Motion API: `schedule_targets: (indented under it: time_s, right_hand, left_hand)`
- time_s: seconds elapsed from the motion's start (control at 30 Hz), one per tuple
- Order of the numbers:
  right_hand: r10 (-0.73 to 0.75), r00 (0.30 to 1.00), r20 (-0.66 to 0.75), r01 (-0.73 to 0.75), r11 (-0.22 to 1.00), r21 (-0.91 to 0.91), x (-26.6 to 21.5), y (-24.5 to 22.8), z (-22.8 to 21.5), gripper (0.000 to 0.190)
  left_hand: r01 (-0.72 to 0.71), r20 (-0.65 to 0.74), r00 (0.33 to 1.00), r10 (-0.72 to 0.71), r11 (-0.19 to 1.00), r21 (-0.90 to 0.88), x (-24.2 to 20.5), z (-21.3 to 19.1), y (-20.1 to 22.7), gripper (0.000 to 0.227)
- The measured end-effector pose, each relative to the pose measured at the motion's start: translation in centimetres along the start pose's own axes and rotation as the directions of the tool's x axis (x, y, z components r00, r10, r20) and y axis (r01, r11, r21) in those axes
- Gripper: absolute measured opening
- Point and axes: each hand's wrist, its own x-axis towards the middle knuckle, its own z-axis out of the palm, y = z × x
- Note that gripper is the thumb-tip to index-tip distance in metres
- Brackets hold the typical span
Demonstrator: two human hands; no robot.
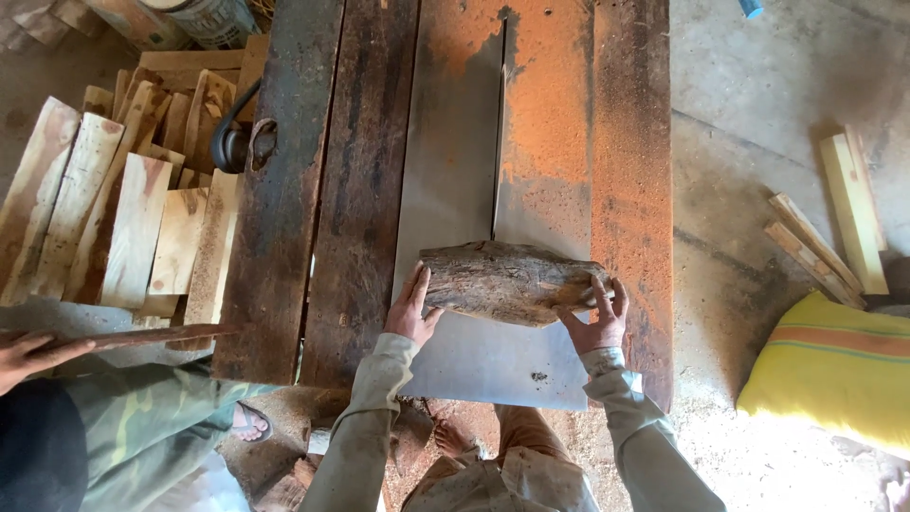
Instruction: Cutting an irregular piece of wood into smaller blocks using a table saw
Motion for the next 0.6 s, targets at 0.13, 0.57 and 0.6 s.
schedule_targets:
  time_s: [0.13,0.57,0.6]
  right_hand:
    - [0.02,0.999,0.039,-0.019,0.999,-0.028,0.2,-0.3,0.0,0.091]
    - [0.011,1.0,0.027,-0.006,0.98,-0.201,-1.0,-0.8,-0.1,0.097]
    - [0.017,1.0,0.026,-0.011,0.979,-0.202,-1.0,-0.6,0.2,0.097]
  left_hand:
    - [-0.038,-0.033,0.999,0.038,0.999,0.019,0.3,0.3,-0.7,0.096]
    - [-0.044,-0.016,0.999,0.044,0.999,0.022,0.6,1.3,-2.1,0.096]
    - [-0.044,-0.01,0.999,0.045,0.999,0.022,0.6,1.1,-2.2,0.096]
